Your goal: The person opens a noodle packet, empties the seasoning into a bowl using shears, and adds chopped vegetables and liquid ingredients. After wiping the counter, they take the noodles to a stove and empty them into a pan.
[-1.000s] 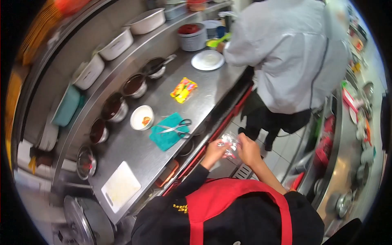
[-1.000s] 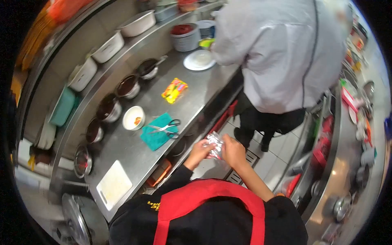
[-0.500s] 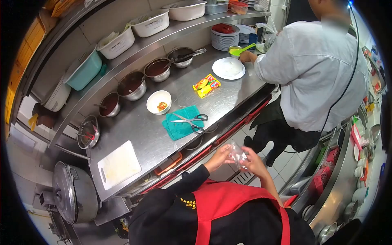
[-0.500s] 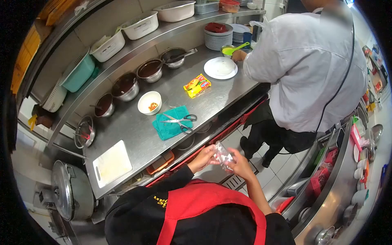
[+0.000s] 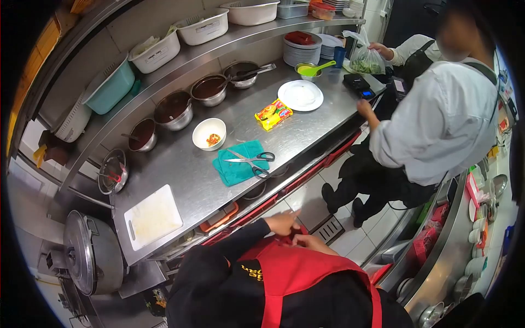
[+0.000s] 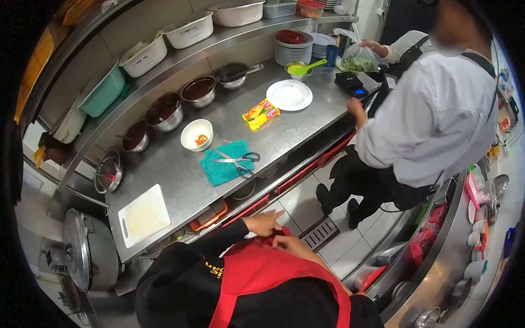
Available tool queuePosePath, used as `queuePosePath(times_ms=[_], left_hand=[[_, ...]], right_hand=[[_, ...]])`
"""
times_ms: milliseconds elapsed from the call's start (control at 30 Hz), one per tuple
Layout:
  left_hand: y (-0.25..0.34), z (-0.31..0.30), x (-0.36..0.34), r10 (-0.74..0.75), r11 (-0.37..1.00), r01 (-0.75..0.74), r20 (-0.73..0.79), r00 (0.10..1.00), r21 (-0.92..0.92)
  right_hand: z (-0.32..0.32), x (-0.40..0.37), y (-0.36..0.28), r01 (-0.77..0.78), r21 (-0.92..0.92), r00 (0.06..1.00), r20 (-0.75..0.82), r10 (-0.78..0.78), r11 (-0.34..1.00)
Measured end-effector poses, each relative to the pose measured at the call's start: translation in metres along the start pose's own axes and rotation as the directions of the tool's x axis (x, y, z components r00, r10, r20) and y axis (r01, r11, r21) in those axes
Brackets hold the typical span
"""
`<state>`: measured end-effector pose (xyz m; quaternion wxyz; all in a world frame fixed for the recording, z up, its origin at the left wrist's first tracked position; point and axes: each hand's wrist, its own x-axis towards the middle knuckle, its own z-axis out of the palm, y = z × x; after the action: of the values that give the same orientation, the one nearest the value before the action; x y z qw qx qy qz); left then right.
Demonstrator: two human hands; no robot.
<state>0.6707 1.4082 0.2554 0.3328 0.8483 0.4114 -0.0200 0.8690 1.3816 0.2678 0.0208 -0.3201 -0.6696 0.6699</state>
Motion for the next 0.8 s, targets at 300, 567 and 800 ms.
queuePosePath(times_ms=[300, 567, 800], left_hand=[[0.034, -0.026, -0.001, 0.005, 0.959, -0.043, -0.138, 0.99, -0.279], [-0.096, -0.035, -0.075, -0.6, 0.792, 0.27, -0.78, 0.179, -0.547], [-0.171, -0.065, -0.095, -0.629, 0.709, 0.394, -0.777, -0.021, -0.585]], right_hand=[[-0.02, -0.003, -0.053, 0.238, -0.407, 0.934, 0.345, -0.093, 0.882], [-0.023, 0.046, -0.074, 0.123, -0.415, 0.847, 0.518, 0.123, 0.901], [-0.071, 0.102, -0.128, 0.388, -0.295, 0.696, 0.715, -0.068, 0.873]])
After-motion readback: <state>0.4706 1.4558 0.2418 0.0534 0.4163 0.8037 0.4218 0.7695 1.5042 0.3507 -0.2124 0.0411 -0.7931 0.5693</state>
